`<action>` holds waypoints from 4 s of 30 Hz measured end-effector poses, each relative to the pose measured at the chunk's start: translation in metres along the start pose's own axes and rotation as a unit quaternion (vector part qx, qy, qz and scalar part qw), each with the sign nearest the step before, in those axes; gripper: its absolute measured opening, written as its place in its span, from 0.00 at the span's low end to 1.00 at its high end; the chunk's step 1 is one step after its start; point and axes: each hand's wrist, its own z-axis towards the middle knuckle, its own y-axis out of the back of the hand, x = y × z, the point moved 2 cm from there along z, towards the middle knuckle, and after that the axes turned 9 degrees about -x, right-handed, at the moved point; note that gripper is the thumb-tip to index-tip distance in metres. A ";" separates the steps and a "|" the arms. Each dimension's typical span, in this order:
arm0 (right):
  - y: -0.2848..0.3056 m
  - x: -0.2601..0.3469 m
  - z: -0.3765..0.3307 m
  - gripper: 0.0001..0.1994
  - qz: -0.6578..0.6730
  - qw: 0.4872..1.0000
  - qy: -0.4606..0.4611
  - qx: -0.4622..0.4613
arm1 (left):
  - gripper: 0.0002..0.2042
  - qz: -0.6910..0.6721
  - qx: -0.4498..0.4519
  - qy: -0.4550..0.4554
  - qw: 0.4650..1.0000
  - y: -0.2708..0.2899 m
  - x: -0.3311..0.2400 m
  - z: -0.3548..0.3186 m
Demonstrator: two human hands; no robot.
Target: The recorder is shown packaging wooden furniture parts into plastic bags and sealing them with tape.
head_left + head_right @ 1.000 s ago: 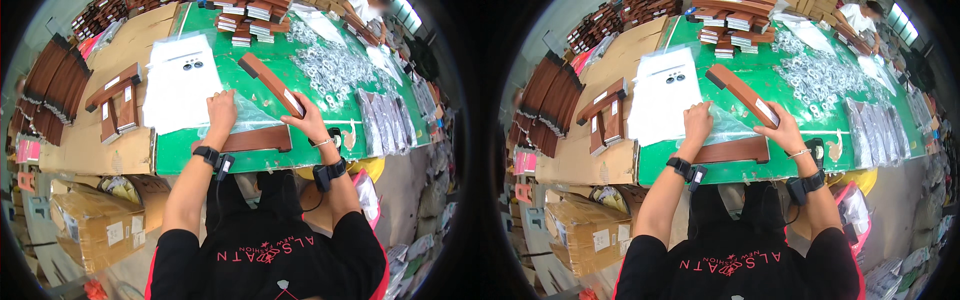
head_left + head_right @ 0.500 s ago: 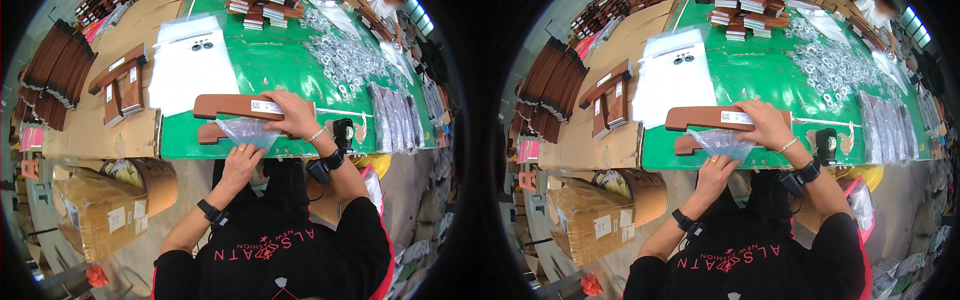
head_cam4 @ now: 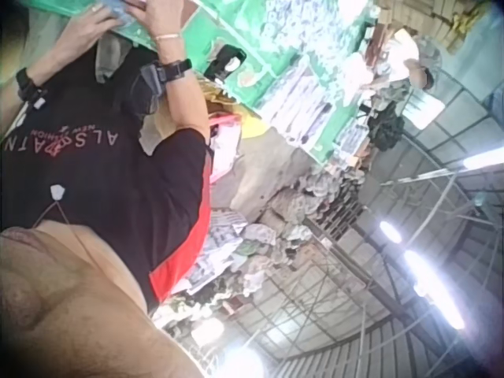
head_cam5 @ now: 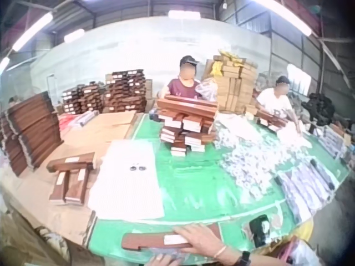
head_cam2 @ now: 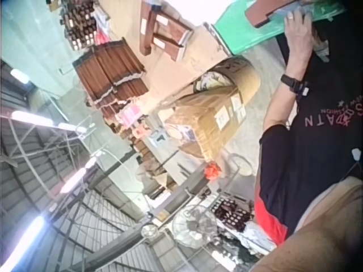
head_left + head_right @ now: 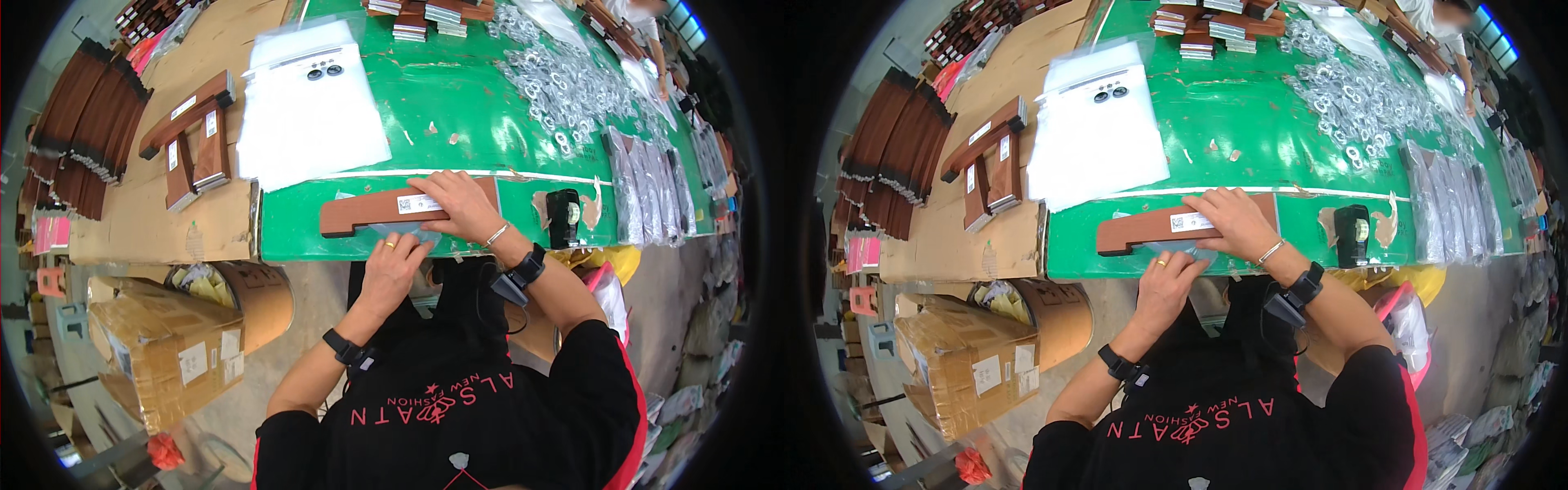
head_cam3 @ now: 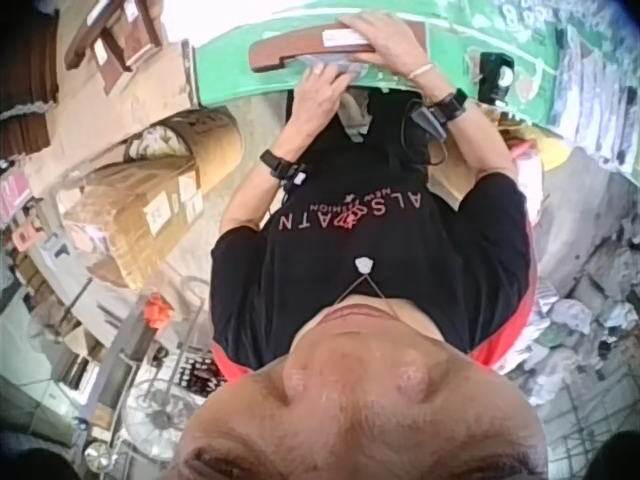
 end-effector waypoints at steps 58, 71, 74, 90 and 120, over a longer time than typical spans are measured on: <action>-0.058 0.061 0.096 0.12 0.525 0.781 -0.288 -0.178 | 0.12 -0.535 -0.245 0.473 0.656 0.106 0.116 0.038; 0.007 0.010 0.049 0.30 0.391 0.916 -0.077 -0.053 | 0.19 -0.046 -0.366 0.391 0.843 0.220 0.085 -0.087; 0.037 -0.038 0.023 0.32 0.074 0.992 -0.096 0.039 | 0.17 0.184 -0.179 0.387 0.886 0.249 0.026 -0.090; -0.018 0.047 -0.050 0.14 -0.056 0.982 0.135 -0.118 | 0.14 0.113 0.216 0.250 0.937 0.087 0.010 -0.072; -0.022 -0.048 0.047 0.24 0.123 0.979 -0.053 0.155 | 0.38 -0.555 0.166 0.591 0.561 -0.038 0.018 -0.003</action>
